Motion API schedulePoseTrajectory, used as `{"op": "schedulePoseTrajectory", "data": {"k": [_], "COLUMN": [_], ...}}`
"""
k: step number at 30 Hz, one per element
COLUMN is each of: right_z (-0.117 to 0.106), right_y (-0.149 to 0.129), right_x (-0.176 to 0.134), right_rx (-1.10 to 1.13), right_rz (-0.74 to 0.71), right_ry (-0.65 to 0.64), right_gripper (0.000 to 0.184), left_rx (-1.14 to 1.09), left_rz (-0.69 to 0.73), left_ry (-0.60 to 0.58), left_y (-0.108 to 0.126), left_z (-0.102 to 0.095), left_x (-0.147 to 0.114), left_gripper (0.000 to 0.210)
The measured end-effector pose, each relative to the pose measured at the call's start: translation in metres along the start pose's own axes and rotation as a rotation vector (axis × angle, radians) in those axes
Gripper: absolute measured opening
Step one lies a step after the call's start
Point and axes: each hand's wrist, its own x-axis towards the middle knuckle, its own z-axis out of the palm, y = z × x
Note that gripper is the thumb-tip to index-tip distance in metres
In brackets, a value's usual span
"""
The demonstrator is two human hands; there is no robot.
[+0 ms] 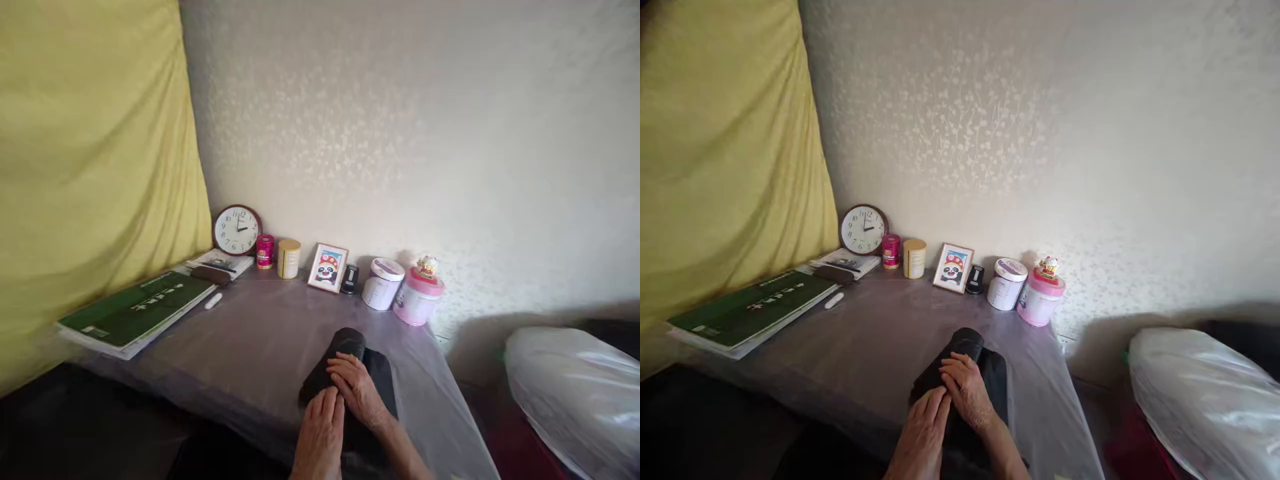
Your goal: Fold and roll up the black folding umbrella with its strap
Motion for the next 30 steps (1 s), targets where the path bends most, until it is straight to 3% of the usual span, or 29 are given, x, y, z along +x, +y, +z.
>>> {"op": "schedulePoseTrajectory", "data": {"k": [11,20,24,30], "right_z": [0.011,0.014,0.0,-0.04], "right_y": [0.056,0.084,0.089,0.087], "right_x": [0.028,0.051,0.034,-0.033], "right_rx": [-0.113,-0.147,-0.204,-0.243], "right_rz": [0.187,0.487,0.621,0.883], "right_ry": [-0.041,-0.02,0.054,0.143], "right_gripper": [0.032,0.034,0.033,0.036], "left_rx": [-0.095,-0.057,-0.05,-0.197], "left_rz": [-0.085,-0.168,-0.162,-0.161], "left_ry": [-0.14,-0.282,-0.283,-0.191], "left_y": [-0.001,0.009,0.01,0.004], "left_z": [-0.003,-0.023,-0.025,-0.022], "left_x": [-0.004,-0.002,-0.002,-0.009], "left_gripper": [0.068,0.084,0.086,0.084]}}
